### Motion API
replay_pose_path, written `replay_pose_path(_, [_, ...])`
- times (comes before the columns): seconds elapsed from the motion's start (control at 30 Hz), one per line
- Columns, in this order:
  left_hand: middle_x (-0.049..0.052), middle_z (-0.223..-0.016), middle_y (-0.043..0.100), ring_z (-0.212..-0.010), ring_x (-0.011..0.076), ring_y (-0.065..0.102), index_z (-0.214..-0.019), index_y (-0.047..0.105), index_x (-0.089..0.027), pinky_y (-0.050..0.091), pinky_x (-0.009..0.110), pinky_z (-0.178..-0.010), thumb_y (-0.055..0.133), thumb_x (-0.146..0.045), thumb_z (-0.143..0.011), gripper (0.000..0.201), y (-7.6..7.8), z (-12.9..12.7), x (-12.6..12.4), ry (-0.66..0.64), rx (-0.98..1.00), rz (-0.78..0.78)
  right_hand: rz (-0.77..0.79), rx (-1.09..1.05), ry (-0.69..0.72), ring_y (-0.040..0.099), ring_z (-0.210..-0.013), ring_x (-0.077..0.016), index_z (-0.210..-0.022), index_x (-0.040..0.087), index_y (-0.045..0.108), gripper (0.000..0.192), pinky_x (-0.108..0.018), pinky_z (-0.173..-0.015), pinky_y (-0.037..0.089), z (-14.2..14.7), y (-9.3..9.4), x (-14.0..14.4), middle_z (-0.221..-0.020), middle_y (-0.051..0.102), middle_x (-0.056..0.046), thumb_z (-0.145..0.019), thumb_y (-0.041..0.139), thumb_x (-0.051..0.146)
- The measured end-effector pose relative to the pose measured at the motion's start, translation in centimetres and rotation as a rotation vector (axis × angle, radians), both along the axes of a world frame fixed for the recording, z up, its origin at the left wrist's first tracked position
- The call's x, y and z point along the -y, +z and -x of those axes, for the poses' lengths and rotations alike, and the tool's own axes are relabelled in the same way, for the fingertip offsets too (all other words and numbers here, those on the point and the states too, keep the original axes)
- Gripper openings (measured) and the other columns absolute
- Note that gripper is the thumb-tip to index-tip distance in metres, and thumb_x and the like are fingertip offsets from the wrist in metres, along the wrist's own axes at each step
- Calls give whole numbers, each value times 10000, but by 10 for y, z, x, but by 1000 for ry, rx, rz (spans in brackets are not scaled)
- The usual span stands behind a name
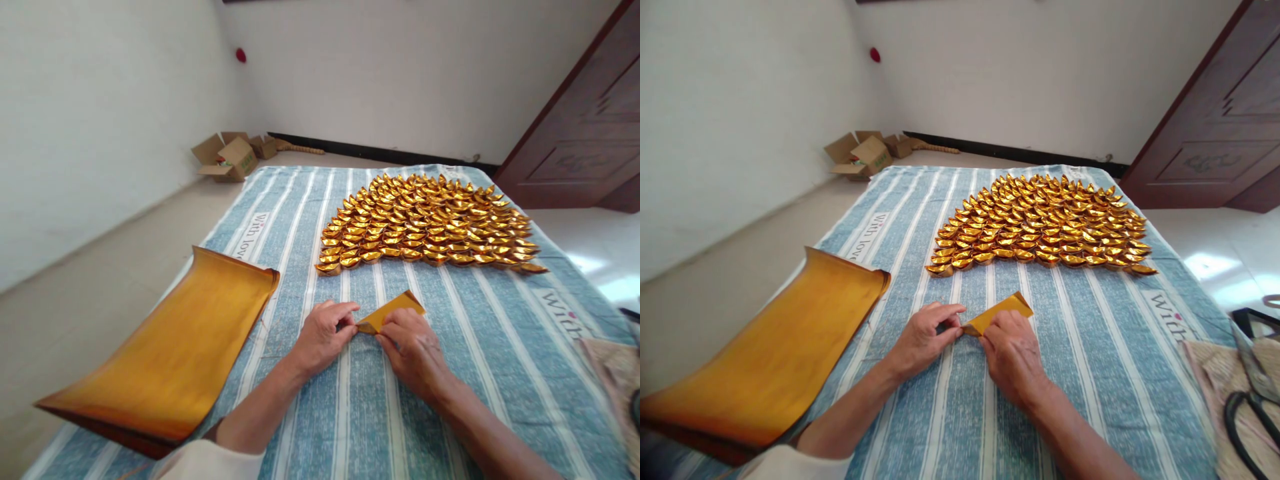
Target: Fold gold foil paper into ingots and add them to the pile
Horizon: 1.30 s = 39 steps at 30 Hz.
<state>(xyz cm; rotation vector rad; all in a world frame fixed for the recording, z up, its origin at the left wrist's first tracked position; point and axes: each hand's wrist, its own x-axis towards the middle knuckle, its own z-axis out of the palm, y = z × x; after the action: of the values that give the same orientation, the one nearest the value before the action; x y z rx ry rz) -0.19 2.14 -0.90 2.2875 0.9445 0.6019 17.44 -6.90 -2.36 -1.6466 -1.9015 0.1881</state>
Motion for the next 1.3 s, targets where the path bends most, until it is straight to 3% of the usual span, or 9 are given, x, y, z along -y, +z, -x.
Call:
replay_pose_path(0.23, [-20,-757,709,-756,167,613,-1033,661,-191,449,338,-796,648,-117,-734,308,5,2,-3,-7,-40,93,-13,34,-19,473,-787,-194,-652,181,577,260,-342,-715,388,2,-2,-2,-825,571,-60,-896,487,174])
replay_pose_path(0.47, [-17,-762,704,-764,171,607,-1030,660,-189,441,341,-807,617,-118,-766,277,5,1,-2,-23,-71,62,12,78,-93,489,-916,-233,-697,180,617,241,-401,-817,417,7,-3,-2,-991,585,-95,-897,481,173])
replay_pose_path(0.77, [-9,-739,665,-733,172,588,-959,641,-183,455,334,-748,596,-110,-795,185,4,-3,4,-12,-140,-125,23,81,-143,488,-1044,-266,-674,173,625,217,-434,-891,422,5,-7,-4,-1116,575,-119,-873,541,195])
replay_pose_path(0.9, [40,-756,653,-739,214,577,-915,632,-150,483,372,-688,563,-129,-830,111,9,-7,15,46,-202,-301,41,61,-139,494,-1034,-263,-666,173,621,208,-437,-892,421,4,-8,-5,-1108,580,-110,-864,563,196])
replay_pose_path(0.97, [85,-822,664,-778,237,583,-916,631,-129,496,410,-704,500,-144,-873,138,13,-9,26,60,-210,-426,51,46,-138,493,-1027,-260,-662,175,616,208,-436,-887,423,4,-9,-5,-1104,580,-105,-863,565,199])
replay_pose_path(1.1, [130,-1068,671,-980,239,611,-1094,596,-83,506,415,-866,424,-104,-899,261,13,-12,56,-108,-100,-558,55,35,-137,494,-1007,-248,-650,176,598,212,-433,-890,425,4,-9,-5,-1085,579,-104,-853,540,158])
replay_pose_path(1.17, [183,-1220,610,-1154,293,553,-1200,540,-43,480,463,-943,438,-132,-892,336,8,-12,67,-117,-176,-581,50,28,-135,494,-1006,-244,-658,175,595,205,-430,-893,425,4,-9,-5,-1080,578,-105,-849,530,142])
replay_pose_path(1.3, [236,-1335,515,-1271,348,458,-1287,463,-9,464,502,-983,533,-265,-871,493,-3,-10,77,-126,-305,-539,47,18,-128,497,-995,-241,-655,172,587,202,-427,-891,425,4,-6,-5,-1070,583,-105,-850,541,150])
